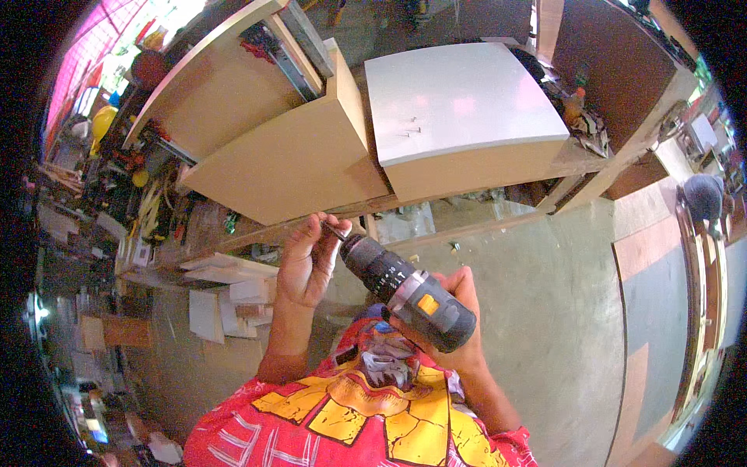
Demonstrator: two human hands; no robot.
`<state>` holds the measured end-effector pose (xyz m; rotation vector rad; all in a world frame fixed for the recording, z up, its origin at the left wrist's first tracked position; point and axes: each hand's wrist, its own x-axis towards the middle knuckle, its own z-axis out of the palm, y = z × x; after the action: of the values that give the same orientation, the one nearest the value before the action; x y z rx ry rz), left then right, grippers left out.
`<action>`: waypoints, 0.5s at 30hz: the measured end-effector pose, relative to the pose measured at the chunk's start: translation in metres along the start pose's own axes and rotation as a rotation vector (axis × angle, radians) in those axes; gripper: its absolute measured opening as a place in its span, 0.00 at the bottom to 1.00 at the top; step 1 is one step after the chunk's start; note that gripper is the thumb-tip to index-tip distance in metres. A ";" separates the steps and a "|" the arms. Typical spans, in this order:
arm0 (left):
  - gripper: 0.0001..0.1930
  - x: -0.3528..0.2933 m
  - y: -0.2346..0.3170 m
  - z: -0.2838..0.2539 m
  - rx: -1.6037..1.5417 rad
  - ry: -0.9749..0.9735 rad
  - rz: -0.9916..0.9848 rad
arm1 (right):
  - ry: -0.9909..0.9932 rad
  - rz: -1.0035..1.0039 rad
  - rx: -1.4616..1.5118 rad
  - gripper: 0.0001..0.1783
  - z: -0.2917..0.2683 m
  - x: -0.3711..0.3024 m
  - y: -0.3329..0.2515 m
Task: The person uses a cordless drill to drive screws into a wooden cabinet, securing a drawer slide and a curved wooden panel. The person repeatedly picks up screws, aligns them with the drill, and fastens them into the cabinet structure.
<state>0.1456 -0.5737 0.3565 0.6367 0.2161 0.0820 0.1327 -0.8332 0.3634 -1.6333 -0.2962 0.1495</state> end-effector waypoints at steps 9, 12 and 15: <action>0.08 -0.013 0.005 -0.008 0.223 0.055 -0.044 | -0.086 0.125 0.289 0.37 0.012 -0.013 0.020; 0.07 -0.005 0.004 -0.012 0.161 0.071 -0.056 | -0.070 -0.037 0.148 0.40 0.021 -0.002 0.010; 0.07 0.016 0.016 -0.011 0.115 0.046 -0.055 | -0.087 -0.265 -0.165 0.42 0.033 0.017 0.009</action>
<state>0.1588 -0.5525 0.3544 0.7429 0.2845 0.0316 0.1406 -0.7978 0.3530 -1.7352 -0.6011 -0.0063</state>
